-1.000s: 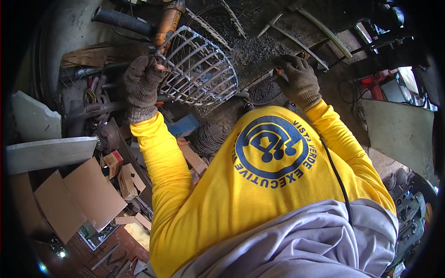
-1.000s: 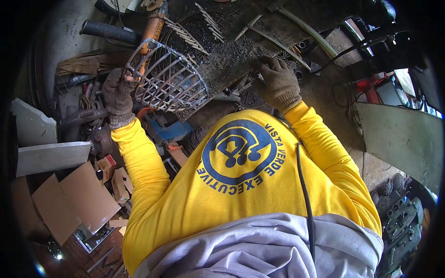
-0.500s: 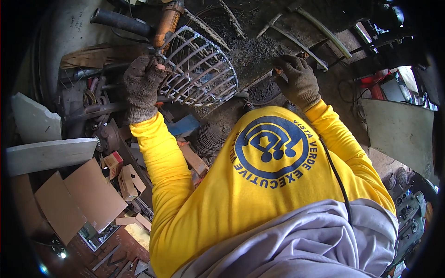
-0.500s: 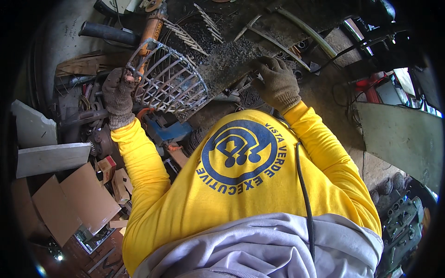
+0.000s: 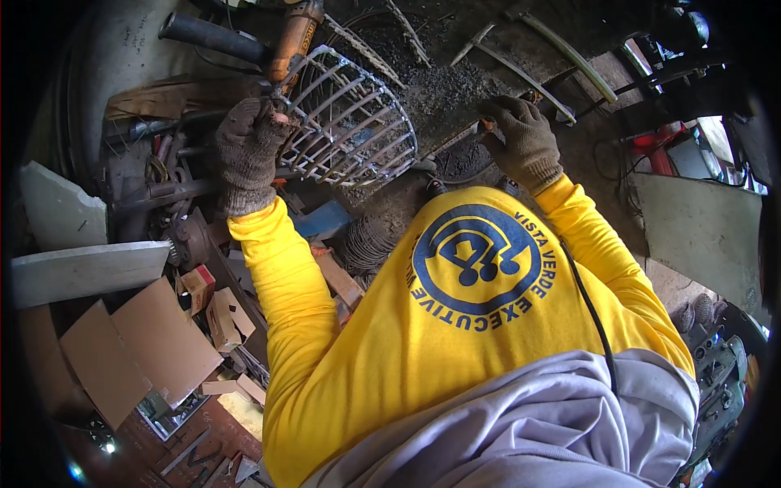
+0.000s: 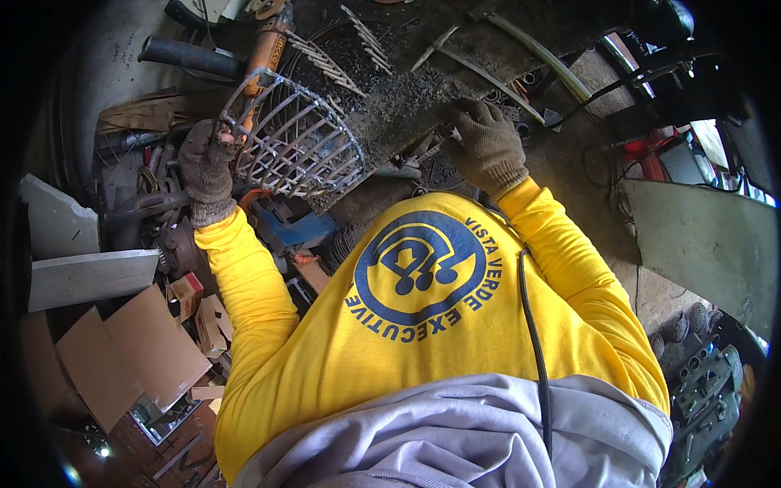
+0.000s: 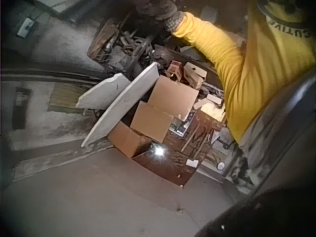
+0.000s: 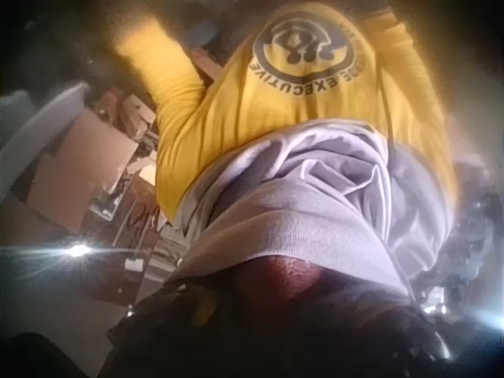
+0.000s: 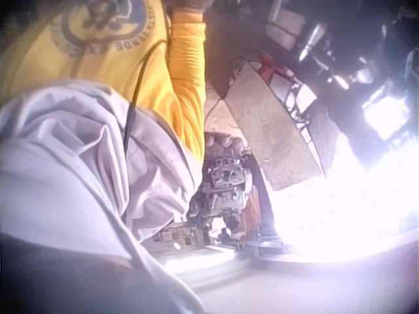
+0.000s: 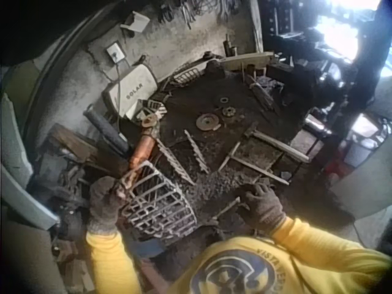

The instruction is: The person uses a hammer to shape a curved metal frame on a workbench, then uses an angle grinder to smooth it, and finally welds joints using a welding rod while holding a protective mask.

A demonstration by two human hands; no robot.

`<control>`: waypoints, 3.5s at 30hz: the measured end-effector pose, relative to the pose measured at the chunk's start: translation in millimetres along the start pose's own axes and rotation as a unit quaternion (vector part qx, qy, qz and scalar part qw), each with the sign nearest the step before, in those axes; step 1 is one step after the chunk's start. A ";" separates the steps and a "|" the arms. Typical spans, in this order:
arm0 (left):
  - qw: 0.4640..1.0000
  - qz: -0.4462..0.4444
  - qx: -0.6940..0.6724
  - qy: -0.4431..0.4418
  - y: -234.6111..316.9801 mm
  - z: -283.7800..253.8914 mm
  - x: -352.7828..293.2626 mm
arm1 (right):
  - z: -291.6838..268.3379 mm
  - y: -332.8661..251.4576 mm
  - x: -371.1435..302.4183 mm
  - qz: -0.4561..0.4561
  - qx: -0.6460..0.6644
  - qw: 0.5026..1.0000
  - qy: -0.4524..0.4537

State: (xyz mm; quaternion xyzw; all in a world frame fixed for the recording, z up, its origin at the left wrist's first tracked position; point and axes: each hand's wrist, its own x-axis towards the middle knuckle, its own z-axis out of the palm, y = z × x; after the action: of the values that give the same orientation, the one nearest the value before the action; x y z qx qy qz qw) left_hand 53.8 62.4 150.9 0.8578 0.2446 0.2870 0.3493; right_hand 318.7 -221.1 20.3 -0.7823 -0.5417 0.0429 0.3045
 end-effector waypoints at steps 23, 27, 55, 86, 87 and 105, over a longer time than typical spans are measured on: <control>0.991 -0.027 -0.113 0.065 1.5 -9.7 -31.7 | 4.2 1.3 -0.3 0.007 -0.016 1.000 -0.002; 0.993 -0.024 -0.087 0.078 1.8 -9.5 -34.5 | 4.3 0.1 0.4 0.012 -0.006 1.000 -0.002; 0.996 -0.004 -0.062 0.059 2.2 -8.3 -25.0 | 3.6 0.7 0.9 0.011 -0.011 1.000 -0.014; 0.998 0.038 0.012 0.057 6.8 6.6 1.2 | 3.6 -1.2 0.1 0.015 0.005 1.000 -0.007; 0.998 0.027 0.016 0.059 3.7 5.9 1.6 | 3.3 -1.7 0.2 0.015 0.004 1.000 -0.007; 0.999 0.029 0.005 -0.029 -8.3 28.2 54.1 | 2.3 -3.1 0.4 0.000 0.007 1.000 -0.003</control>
State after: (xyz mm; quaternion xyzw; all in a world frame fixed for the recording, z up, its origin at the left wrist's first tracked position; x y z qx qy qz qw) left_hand 109.4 88.3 145.4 0.8742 0.2104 0.2708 0.3437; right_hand 315.4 -219.0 20.2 -0.7801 -0.5421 0.0488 0.3085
